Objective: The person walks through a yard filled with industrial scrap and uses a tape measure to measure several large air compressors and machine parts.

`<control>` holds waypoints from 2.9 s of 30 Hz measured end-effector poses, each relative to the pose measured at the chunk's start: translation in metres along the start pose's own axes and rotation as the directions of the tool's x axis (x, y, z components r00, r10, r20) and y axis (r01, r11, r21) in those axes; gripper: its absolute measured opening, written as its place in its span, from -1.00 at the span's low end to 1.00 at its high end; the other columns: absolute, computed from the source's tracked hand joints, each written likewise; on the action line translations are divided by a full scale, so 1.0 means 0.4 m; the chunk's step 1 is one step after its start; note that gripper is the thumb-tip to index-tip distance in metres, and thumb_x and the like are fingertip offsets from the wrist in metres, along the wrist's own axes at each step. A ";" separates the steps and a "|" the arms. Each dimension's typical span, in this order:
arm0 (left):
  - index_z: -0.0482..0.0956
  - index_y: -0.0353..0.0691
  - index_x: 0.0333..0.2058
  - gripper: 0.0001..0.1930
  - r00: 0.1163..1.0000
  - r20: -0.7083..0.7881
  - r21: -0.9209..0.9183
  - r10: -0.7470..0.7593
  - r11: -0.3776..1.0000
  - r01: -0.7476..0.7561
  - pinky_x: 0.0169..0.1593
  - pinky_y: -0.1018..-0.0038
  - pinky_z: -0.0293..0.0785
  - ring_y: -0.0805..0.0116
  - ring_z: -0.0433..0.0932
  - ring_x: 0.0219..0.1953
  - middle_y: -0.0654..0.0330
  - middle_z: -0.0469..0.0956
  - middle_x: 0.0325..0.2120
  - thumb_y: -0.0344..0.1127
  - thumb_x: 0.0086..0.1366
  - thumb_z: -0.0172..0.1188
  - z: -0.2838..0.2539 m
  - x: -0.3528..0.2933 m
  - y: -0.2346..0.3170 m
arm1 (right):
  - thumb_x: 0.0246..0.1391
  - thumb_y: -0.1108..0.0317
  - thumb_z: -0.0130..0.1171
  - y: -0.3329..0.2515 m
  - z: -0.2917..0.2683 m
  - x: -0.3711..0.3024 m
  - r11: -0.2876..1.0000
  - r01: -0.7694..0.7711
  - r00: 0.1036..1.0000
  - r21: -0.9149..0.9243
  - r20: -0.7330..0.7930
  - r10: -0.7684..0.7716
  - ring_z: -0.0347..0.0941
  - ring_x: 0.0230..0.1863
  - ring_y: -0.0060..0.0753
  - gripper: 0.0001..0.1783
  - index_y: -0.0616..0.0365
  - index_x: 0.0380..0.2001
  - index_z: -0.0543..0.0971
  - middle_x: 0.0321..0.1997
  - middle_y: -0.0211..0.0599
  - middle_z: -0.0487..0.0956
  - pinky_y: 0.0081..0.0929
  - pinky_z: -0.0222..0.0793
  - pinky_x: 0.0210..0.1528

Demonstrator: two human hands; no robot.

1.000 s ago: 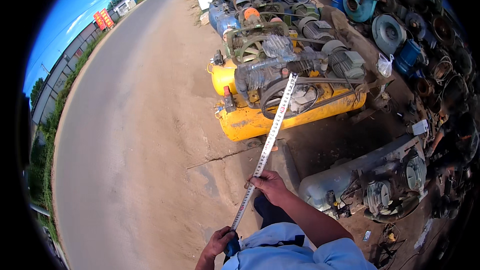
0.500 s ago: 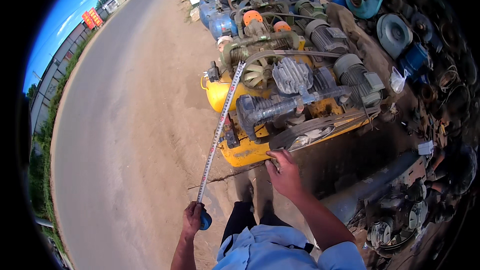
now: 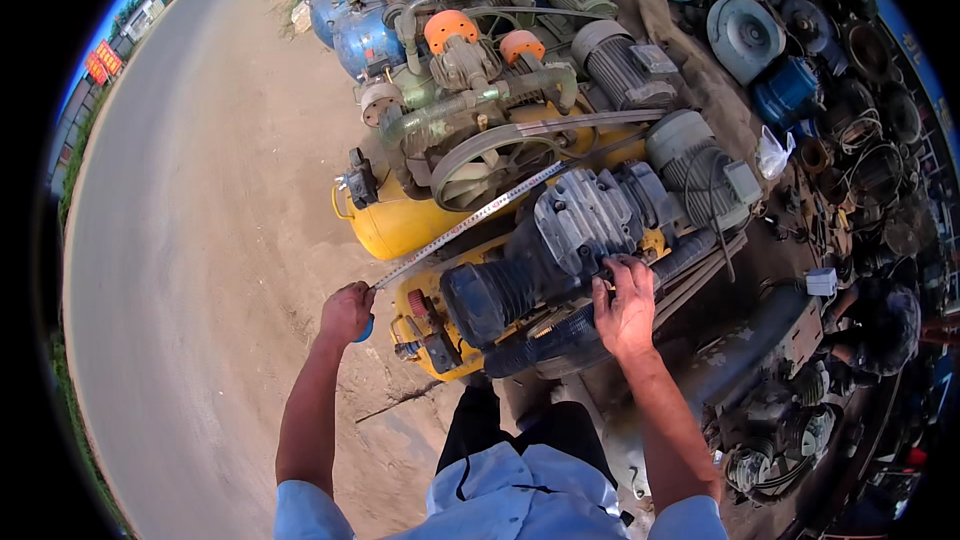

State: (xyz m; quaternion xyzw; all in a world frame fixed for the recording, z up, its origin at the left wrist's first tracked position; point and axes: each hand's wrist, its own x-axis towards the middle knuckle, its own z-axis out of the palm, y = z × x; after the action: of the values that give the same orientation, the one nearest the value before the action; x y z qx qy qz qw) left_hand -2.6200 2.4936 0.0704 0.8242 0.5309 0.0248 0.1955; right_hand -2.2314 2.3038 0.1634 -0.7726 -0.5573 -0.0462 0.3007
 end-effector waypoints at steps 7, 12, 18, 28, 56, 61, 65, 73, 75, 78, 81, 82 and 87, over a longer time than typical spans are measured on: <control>0.52 -0.22 -0.35 -0.71 0.997 0.066 0.043 0.029 0.999 -0.032 -0.21 0.14 0.48 -0.02 0.55 -0.29 -0.04 0.57 -0.41 -0.12 0.32 -0.06 0.068 0.259 -0.013 | -0.17 0.55 0.09 0.018 0.072 -0.003 1.000 0.017 0.995 -0.005 -0.094 -0.017 0.30 0.03 0.12 -0.71 0.24 -0.26 0.53 -0.08 0.04 0.41 -0.10 0.21 0.10; 0.53 -0.19 -0.35 -0.70 0.993 0.115 0.054 -0.019 0.998 0.013 -0.22 0.13 0.48 -0.03 0.55 -0.29 -0.01 0.57 -0.39 -0.11 0.32 -0.06 0.102 0.336 -0.042 | -0.23 0.56 0.03 0.029 0.076 -0.001 1.000 0.009 0.996 0.012 -0.092 -0.007 0.32 0.02 0.13 -0.68 0.23 -0.28 0.53 -0.10 0.02 0.44 -0.02 0.22 0.09; 0.54 -0.19 -0.38 -0.69 0.992 0.097 0.053 -0.076 0.996 0.071 -0.24 0.12 0.46 -0.05 0.53 -0.30 -0.02 0.57 -0.41 -0.10 0.33 -0.06 0.126 0.362 -0.091 | -0.23 0.52 0.00 0.035 0.084 -0.002 1.000 -0.001 0.997 -0.005 -0.075 0.000 0.32 0.02 0.14 -0.67 0.22 -0.28 0.54 -0.09 0.05 0.45 -0.04 0.22 0.09; 0.52 -0.23 -0.37 -0.70 0.998 -0.020 -0.011 -0.057 0.998 0.057 -0.24 0.15 0.43 -0.07 0.50 -0.28 0.00 0.54 -0.36 -0.13 0.33 -0.04 0.171 0.346 -0.116 | -0.19 0.50 -0.01 0.044 0.091 -0.005 1.000 0.009 0.997 -0.001 -0.079 -0.009 0.32 0.03 0.13 -0.70 0.21 -0.30 0.54 -0.09 0.03 0.46 -0.05 0.19 0.11; 0.49 -0.27 -0.52 -0.53 0.909 0.366 -0.282 -0.199 0.907 0.313 -0.50 0.49 0.27 0.49 0.28 -0.64 0.29 0.37 -0.67 0.06 0.31 0.02 0.149 0.504 -0.215 | -0.17 0.52 0.01 0.068 0.101 -0.016 0.999 0.043 0.995 0.004 -0.091 -0.042 0.33 0.02 0.06 -0.70 0.25 -0.29 0.56 -0.11 0.06 0.46 -0.15 0.17 0.13; 0.49 -0.27 -0.52 -0.54 0.880 0.388 -0.262 -0.274 0.883 0.390 -0.51 0.47 0.27 0.47 0.30 -0.64 0.28 0.37 -0.67 0.06 0.31 0.02 0.142 0.505 -0.184 | -0.20 0.54 0.01 0.071 0.100 -0.021 0.999 0.048 0.994 0.022 -0.098 -0.046 0.33 0.02 0.07 -0.69 0.24 -0.28 0.56 -0.11 0.06 0.46 -0.14 0.18 0.12; 0.49 -0.27 -0.52 -0.54 0.890 0.379 -0.274 -0.254 0.888 0.370 -0.50 0.45 0.28 0.45 0.32 -0.62 0.27 0.38 -0.67 0.05 0.31 0.01 0.151 0.513 -0.207 | -0.21 0.55 0.01 0.074 0.103 -0.015 0.998 0.059 0.995 0.029 -0.088 -0.056 0.33 0.02 0.07 -0.68 0.24 -0.28 0.56 -0.10 0.06 0.46 -0.14 0.19 0.12; 0.46 -0.32 -0.57 -0.53 0.940 0.305 -0.282 -0.153 0.928 0.242 -0.48 0.43 0.27 0.43 0.30 -0.62 0.23 0.37 -0.68 0.01 0.32 0.00 0.171 0.529 -0.261 | -0.29 0.55 0.02 0.069 0.086 -0.009 0.999 0.026 0.997 0.031 -0.072 -0.024 0.34 0.02 0.08 -0.67 0.19 -0.33 0.55 -0.09 0.01 0.46 -0.10 0.23 0.06; 0.45 -0.32 -0.58 -0.54 0.938 0.308 -0.316 -0.158 0.913 0.258 -0.49 0.42 0.26 0.41 0.29 -0.63 0.22 0.36 -0.69 -0.02 0.32 0.00 0.165 0.525 -0.229 | -0.34 0.54 0.05 0.078 0.088 -0.014 0.998 0.014 0.995 0.062 -0.103 -0.007 0.35 -0.01 0.09 -0.66 0.18 -0.34 0.55 -0.10 -0.01 0.46 -0.10 0.25 0.03; 0.45 -0.32 -0.59 -0.55 0.938 0.303 -0.294 -0.167 0.920 0.259 -0.50 0.40 0.26 0.40 0.31 -0.64 0.20 0.36 -0.71 -0.05 0.33 -0.01 0.161 0.512 -0.238 | -0.40 0.54 0.10 0.074 0.079 -0.005 0.998 0.007 0.994 0.063 -0.105 -0.001 0.37 -0.02 0.05 -0.65 0.16 -0.36 0.55 -0.11 -0.06 0.47 -0.12 0.27 -0.03; 0.46 -0.33 -0.59 -0.56 0.948 0.290 -0.270 -0.129 0.940 0.211 -0.52 0.39 0.27 0.38 0.33 -0.65 0.17 0.38 -0.72 -0.07 0.33 0.00 0.159 0.504 -0.230 | -0.41 0.52 0.13 0.072 0.066 -0.003 0.998 -0.011 0.994 0.067 -0.103 0.018 0.37 -0.02 0.03 -0.66 0.17 -0.38 0.56 -0.12 -0.08 0.48 -0.13 0.28 -0.04; 0.46 -0.33 -0.59 -0.56 0.949 0.291 -0.289 -0.117 0.935 0.204 -0.53 0.39 0.28 0.38 0.33 -0.66 0.17 0.38 -0.73 -0.07 0.33 0.00 0.160 0.496 -0.230 | -0.42 0.51 0.13 0.067 0.064 -0.001 0.996 -0.023 0.994 0.086 -0.103 0.032 0.37 -0.02 0.04 -0.66 0.17 -0.38 0.57 -0.13 -0.07 0.48 -0.14 0.28 -0.04; 0.46 -0.33 -0.60 -0.56 0.946 0.317 -0.316 -0.067 0.933 0.172 -0.56 0.41 0.27 0.41 0.33 -0.68 0.19 0.39 -0.74 -0.07 0.33 0.01 0.136 0.457 -0.191 | -0.43 0.51 0.15 0.067 0.059 -0.002 0.995 -0.031 0.990 0.097 -0.131 0.044 0.39 -0.03 0.03 -0.67 0.17 -0.40 0.58 -0.13 -0.09 0.48 -0.15 0.31 -0.07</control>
State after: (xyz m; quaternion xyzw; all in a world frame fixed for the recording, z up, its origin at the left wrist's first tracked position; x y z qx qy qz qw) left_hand -2.5933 2.6667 -0.0367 0.7378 0.5323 -0.0219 0.4145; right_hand -2.2143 2.3100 0.1328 -0.7630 -0.5231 -0.0653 0.3741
